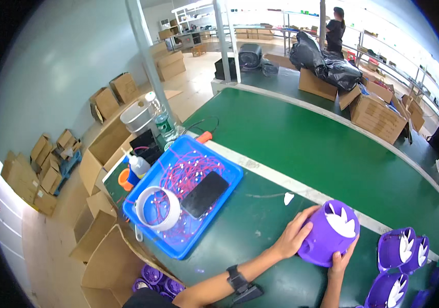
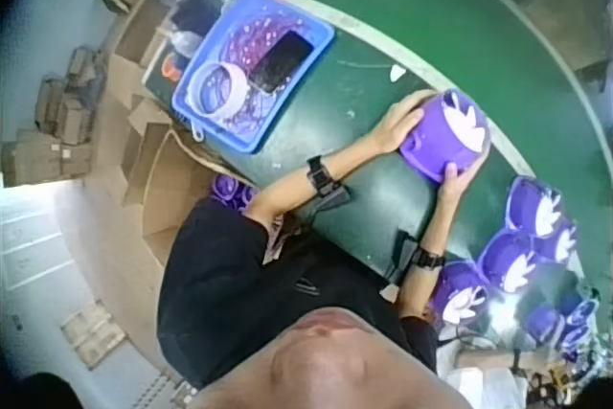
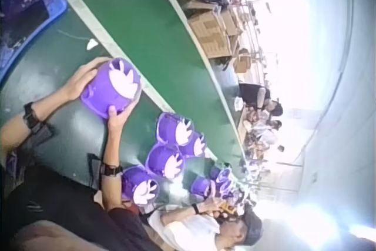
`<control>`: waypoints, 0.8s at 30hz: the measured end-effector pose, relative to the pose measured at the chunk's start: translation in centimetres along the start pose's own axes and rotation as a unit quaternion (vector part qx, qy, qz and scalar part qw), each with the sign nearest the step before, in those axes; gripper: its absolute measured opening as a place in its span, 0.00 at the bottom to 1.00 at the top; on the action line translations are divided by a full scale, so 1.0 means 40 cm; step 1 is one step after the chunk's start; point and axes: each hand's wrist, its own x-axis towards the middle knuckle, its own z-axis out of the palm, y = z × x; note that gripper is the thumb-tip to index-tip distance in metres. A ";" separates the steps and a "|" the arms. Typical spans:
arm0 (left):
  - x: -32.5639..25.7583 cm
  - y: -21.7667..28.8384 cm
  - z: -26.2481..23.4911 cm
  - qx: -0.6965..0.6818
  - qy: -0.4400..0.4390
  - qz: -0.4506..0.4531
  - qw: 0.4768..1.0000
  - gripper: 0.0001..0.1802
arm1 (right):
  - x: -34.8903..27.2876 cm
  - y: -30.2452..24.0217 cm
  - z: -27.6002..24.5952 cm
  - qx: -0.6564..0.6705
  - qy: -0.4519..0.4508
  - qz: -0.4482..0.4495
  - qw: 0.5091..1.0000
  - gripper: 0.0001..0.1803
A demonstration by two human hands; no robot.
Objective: The person assembles purple plastic fan units on a green workbench. They pick up fan housings from a cardboard box, place them on the table, and manipulate the internal components and wires. The person repeatedly turns the units over to inspect the interior and exterior, handling them one at a time.
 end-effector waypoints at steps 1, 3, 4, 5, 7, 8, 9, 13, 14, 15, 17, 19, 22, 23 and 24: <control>0.001 0.010 0.001 0.004 -0.004 -0.006 1.000 0.31 | 0.005 -0.003 0.000 0.007 -0.002 -0.001 1.000 0.65; -0.004 0.022 0.008 0.005 -0.012 -0.020 1.000 0.33 | 0.000 -0.004 -0.007 0.015 -0.008 0.000 1.000 0.65; -0.004 0.022 0.009 0.010 -0.010 -0.029 0.999 0.33 | 0.003 -0.006 -0.008 0.026 -0.011 0.003 1.000 0.65; -0.004 0.023 0.004 0.016 -0.007 -0.024 1.000 0.33 | 0.004 -0.006 0.001 0.034 -0.009 0.005 0.999 0.65; 0.003 0.025 0.008 0.013 -0.006 -0.007 1.000 0.32 | 0.009 -0.025 0.006 0.034 -0.001 0.004 0.999 0.64; 0.005 0.024 0.012 0.015 -0.004 -0.006 1.000 0.31 | 0.011 -0.014 -0.005 0.027 -0.007 0.003 1.000 0.64; 0.005 0.024 0.014 0.018 0.000 -0.006 1.000 0.31 | 0.016 -0.017 -0.004 0.038 -0.011 -0.001 0.999 0.63; 0.013 0.019 0.022 0.014 0.021 0.011 1.000 0.28 | 0.033 -0.032 -0.003 0.045 -0.026 -0.024 0.998 0.60; 0.013 0.011 0.024 0.019 0.022 0.021 0.999 0.27 | 0.035 -0.030 -0.006 0.049 -0.030 -0.039 0.998 0.59; 0.017 0.006 0.022 0.026 0.026 0.032 0.999 0.27 | 0.038 -0.030 -0.004 0.046 -0.032 -0.056 0.997 0.56; 0.017 -0.001 0.019 0.031 0.023 0.019 0.999 0.27 | 0.034 -0.038 -0.004 0.045 -0.034 -0.052 0.997 0.53; 0.017 0.007 0.021 0.015 0.005 0.021 1.000 0.28 | 0.033 -0.035 -0.005 0.043 -0.026 -0.061 0.997 0.52; 0.014 0.004 0.030 0.006 -0.001 0.022 1.000 0.31 | 0.037 -0.045 -0.003 0.083 -0.025 -0.080 0.993 0.49; 0.015 -0.002 0.028 0.017 0.000 0.018 1.000 0.32 | 0.035 -0.045 -0.005 0.087 -0.016 -0.083 0.993 0.48; 0.007 -0.037 0.014 0.029 0.026 0.018 0.999 0.33 | 0.033 -0.049 0.002 0.096 -0.022 -0.068 0.993 0.49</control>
